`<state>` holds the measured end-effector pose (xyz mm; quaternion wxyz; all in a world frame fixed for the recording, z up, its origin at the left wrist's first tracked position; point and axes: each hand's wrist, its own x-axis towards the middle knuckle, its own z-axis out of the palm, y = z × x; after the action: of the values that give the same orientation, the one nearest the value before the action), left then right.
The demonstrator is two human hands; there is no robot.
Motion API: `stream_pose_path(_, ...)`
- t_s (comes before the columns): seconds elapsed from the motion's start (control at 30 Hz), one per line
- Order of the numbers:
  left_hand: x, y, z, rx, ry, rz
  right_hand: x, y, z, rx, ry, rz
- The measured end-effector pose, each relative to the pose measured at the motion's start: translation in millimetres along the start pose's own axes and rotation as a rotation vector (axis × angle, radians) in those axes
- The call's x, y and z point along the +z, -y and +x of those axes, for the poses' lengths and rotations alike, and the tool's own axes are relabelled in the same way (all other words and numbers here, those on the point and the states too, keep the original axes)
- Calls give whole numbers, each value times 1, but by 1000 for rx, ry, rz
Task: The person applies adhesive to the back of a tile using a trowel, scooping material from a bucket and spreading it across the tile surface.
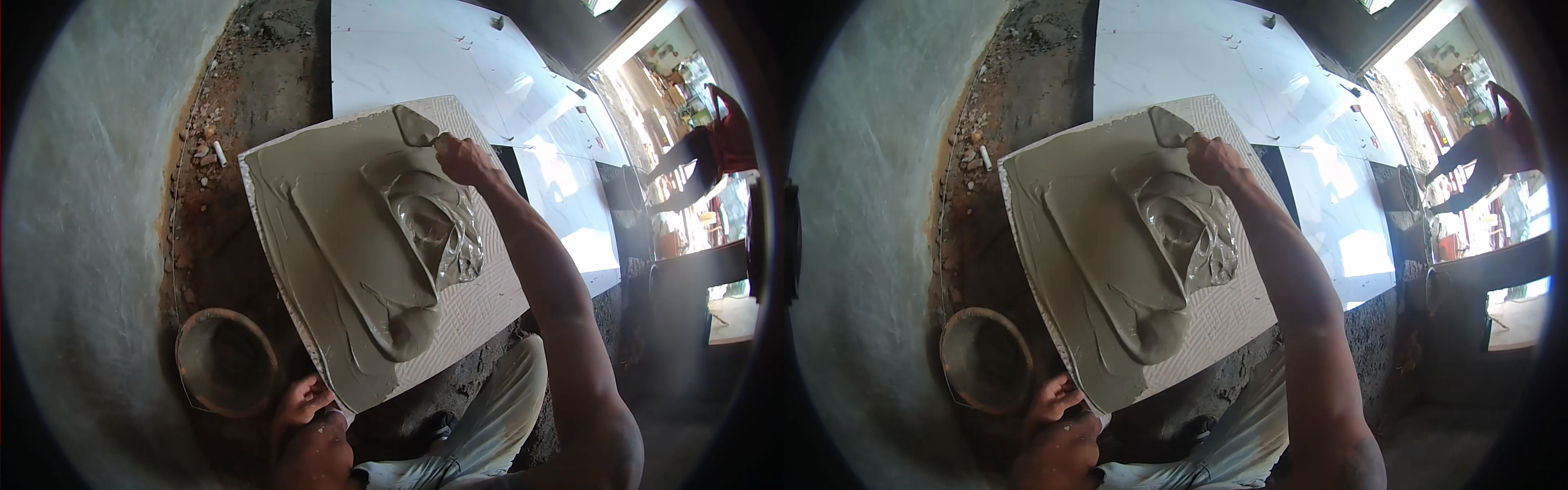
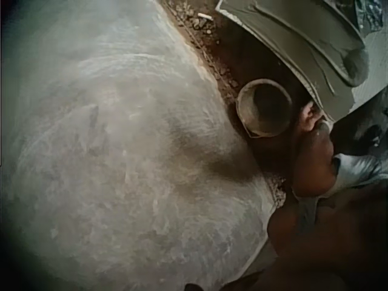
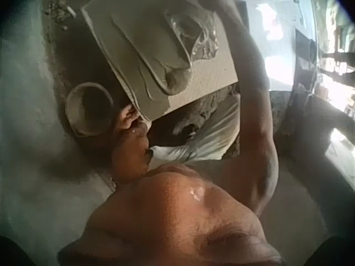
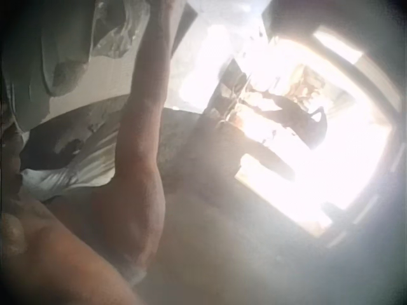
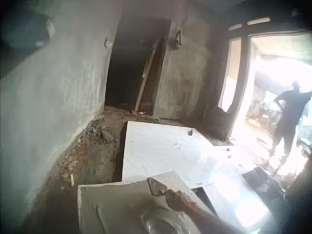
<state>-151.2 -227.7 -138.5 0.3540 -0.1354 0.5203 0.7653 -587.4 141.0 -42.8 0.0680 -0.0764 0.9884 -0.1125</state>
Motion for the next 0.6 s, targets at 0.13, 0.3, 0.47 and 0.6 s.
stream_pose_path(0.13,4,-5,-2,-13,-39,4,-9,-45,19,-107,-21,-16)
stream_pose_path(0.3,10,-6,-5,-14,-45,-5,-28,-73,20,133,27,146)
stream_pose_path(0.47,10,-4,-8,-29,-81,4,-39,-93,0,268,49,145)
stream_pose_path(0.6,7,-4,-2,4,-74,6,-31,-144,-18,313,-38,102)
